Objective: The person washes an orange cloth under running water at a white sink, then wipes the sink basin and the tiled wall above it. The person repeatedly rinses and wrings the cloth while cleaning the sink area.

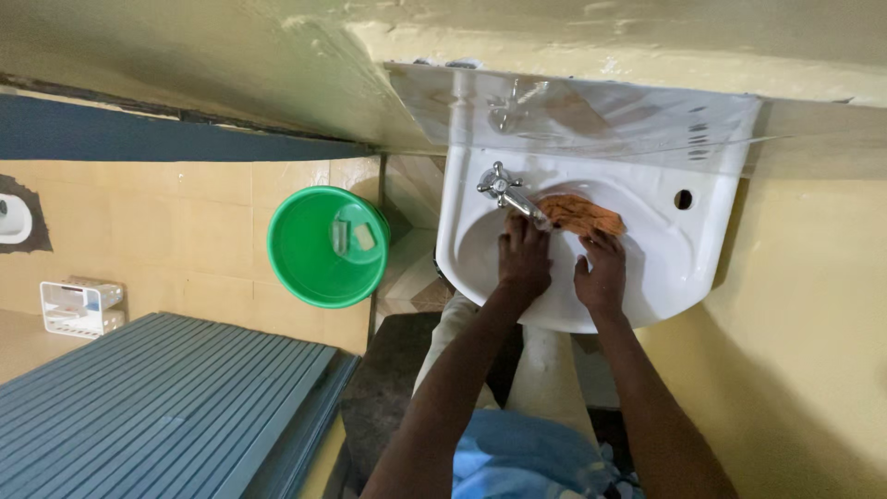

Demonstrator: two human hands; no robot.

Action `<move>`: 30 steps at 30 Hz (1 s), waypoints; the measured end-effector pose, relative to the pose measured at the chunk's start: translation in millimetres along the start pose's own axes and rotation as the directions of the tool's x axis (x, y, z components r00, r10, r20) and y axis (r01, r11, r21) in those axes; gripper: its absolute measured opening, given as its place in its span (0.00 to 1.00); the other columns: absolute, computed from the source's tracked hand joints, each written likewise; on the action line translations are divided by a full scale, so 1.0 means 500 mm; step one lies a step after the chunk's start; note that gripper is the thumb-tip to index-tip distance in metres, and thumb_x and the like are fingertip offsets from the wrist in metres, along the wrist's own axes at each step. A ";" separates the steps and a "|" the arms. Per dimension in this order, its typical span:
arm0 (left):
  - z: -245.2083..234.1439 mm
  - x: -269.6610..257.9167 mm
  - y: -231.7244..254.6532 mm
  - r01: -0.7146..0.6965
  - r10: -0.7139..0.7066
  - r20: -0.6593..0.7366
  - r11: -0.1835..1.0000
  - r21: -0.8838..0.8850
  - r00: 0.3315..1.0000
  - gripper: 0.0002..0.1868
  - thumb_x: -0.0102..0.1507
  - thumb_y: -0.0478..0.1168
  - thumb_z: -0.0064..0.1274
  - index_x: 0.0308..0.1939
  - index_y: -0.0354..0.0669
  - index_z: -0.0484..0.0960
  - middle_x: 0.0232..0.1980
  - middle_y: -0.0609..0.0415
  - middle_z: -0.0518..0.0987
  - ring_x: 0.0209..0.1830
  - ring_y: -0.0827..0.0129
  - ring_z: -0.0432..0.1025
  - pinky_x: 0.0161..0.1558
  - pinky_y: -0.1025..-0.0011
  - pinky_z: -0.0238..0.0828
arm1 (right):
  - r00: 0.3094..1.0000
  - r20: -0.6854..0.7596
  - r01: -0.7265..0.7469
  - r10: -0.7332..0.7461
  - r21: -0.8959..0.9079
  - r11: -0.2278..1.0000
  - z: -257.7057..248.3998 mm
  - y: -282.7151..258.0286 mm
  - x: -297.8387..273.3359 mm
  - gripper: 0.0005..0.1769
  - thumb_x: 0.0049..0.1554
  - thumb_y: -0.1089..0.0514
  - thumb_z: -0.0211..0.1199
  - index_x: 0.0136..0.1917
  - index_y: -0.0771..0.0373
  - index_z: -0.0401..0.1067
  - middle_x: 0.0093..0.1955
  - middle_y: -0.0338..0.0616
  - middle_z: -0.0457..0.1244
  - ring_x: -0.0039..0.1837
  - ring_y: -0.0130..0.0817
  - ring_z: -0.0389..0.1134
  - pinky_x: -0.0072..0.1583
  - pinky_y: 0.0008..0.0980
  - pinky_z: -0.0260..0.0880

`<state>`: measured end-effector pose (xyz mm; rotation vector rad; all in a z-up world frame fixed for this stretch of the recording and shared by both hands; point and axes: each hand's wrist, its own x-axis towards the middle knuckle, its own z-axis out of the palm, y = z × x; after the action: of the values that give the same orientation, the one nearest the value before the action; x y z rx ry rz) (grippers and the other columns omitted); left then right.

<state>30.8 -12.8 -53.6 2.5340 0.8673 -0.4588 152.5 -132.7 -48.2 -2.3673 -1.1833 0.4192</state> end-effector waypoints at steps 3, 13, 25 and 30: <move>0.018 -0.006 -0.009 -0.102 0.102 -0.043 0.995 0.018 0.994 0.35 0.62 0.48 0.52 0.74 0.49 0.65 0.75 0.49 0.64 0.77 0.53 0.53 0.65 0.45 0.56 | 0.995 -0.080 -0.060 0.052 -0.095 0.994 0.023 0.002 -0.013 0.20 0.50 0.68 0.64 0.57 0.65 0.78 0.62 0.53 0.69 0.69 0.55 0.65 0.70 0.51 0.64; 0.043 -0.009 -0.018 0.286 -0.233 0.313 -0.145 -0.947 0.921 0.24 0.59 0.38 0.58 0.60 0.41 0.75 0.47 0.38 0.81 0.40 0.58 0.77 0.39 0.63 0.77 | 0.627 0.697 -0.579 0.348 0.716 -0.391 0.115 0.016 0.052 0.20 0.58 0.49 0.67 0.61 0.54 0.71 0.50 0.40 0.69 0.49 0.37 0.73 0.49 0.37 0.78; -0.014 -0.012 -0.060 0.120 -0.360 0.248 -0.344 -0.931 0.899 0.22 0.63 0.40 0.61 0.57 0.31 0.77 0.46 0.50 0.81 0.43 0.71 0.76 0.46 0.72 0.75 | 0.608 0.775 -0.751 0.172 0.492 0.441 0.051 -0.008 0.082 0.26 0.66 0.46 0.57 0.67 0.68 0.70 0.59 0.42 0.69 0.60 0.31 0.69 0.62 0.32 0.68; 0.007 0.007 -0.038 -0.032 -0.401 0.272 -0.608 -0.793 0.875 0.12 0.62 0.32 0.59 0.50 0.36 0.80 0.43 0.55 0.80 0.39 0.73 0.75 0.42 0.72 0.73 | 0.769 0.589 -0.636 0.248 0.673 0.377 -0.018 -0.019 0.080 0.22 0.58 0.64 0.64 0.66 0.68 0.70 0.59 0.45 0.68 0.59 0.35 0.69 0.62 0.37 0.70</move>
<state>20.8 0.8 -63.6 0.3356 1.0695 0.5753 173.5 -97.3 -38.2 -1.6356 -0.2004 1.3851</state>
